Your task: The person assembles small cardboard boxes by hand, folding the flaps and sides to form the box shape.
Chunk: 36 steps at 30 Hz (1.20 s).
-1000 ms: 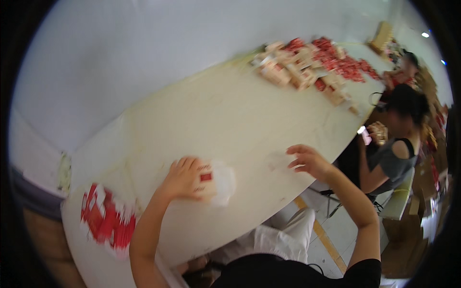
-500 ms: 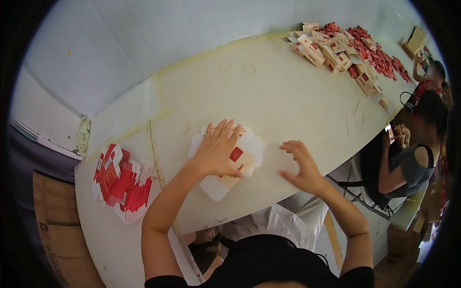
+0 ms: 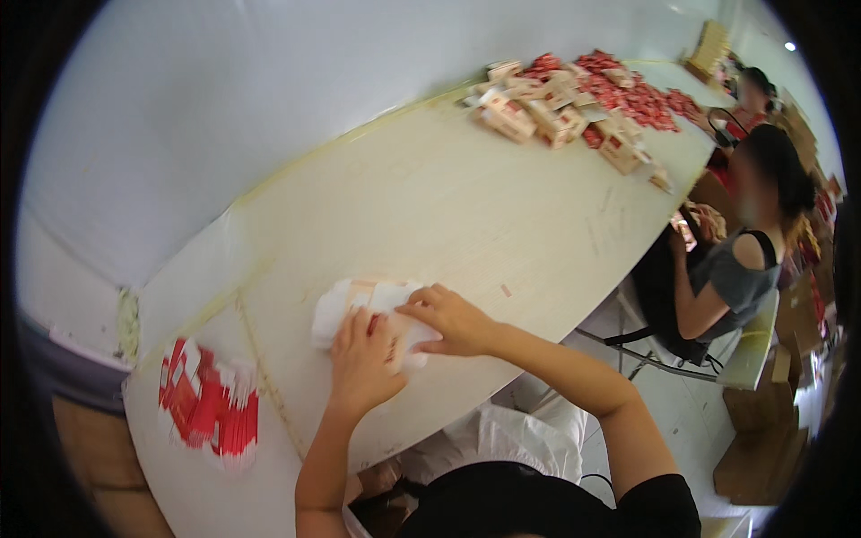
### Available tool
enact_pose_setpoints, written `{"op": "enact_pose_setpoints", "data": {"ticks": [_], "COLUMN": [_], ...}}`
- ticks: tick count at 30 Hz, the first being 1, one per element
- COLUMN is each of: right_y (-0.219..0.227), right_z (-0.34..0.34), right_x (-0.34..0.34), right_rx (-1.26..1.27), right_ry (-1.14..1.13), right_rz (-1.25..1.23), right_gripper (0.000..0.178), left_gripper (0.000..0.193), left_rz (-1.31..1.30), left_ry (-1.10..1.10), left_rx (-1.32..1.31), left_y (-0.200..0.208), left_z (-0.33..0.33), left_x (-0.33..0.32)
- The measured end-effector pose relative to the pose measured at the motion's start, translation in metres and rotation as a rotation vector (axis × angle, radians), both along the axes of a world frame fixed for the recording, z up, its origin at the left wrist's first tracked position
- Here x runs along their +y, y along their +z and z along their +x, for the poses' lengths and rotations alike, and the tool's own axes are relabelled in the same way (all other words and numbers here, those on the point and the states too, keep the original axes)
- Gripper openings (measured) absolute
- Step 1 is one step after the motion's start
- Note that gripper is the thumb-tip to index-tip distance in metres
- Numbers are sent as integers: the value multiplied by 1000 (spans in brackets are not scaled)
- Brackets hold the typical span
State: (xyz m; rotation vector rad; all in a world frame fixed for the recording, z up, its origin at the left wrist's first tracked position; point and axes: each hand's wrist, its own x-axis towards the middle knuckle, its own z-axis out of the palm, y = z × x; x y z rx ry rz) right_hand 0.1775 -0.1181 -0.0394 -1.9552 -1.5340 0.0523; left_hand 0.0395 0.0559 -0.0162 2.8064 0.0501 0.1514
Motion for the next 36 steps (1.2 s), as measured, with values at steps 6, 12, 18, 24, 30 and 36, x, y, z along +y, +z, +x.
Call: {"op": "enact_pose_setpoints", "data": {"ticks": [6, 12, 18, 24, 30, 36], "right_y": [-7, -4, -31, 42, 99, 127], "right_z": [70, 162, 189, 78, 12, -20], "right_x": [-82, -49, 66, 61, 23, -12], "right_rx": [-184, -419, 50, 222, -97, -396], "right_ry": [-354, -304, -309, -42, 70, 12], "right_rz": [-166, -253, -86, 400, 409, 113], "right_gripper": [55, 52, 44, 41, 47, 46], "left_gripper": [83, 92, 109, 96, 93, 85], "left_rz": [193, 15, -96, -39, -16, -50], "left_ry": [169, 259, 353, 283, 312, 184], "left_rx": [118, 78, -19, -224, -312, -343], "left_y": [18, 4, 27, 48, 75, 85], "left_z": [-14, -15, -13, -3, -21, -44], "left_x": [-1, 22, 34, 33, 11, -14]}}
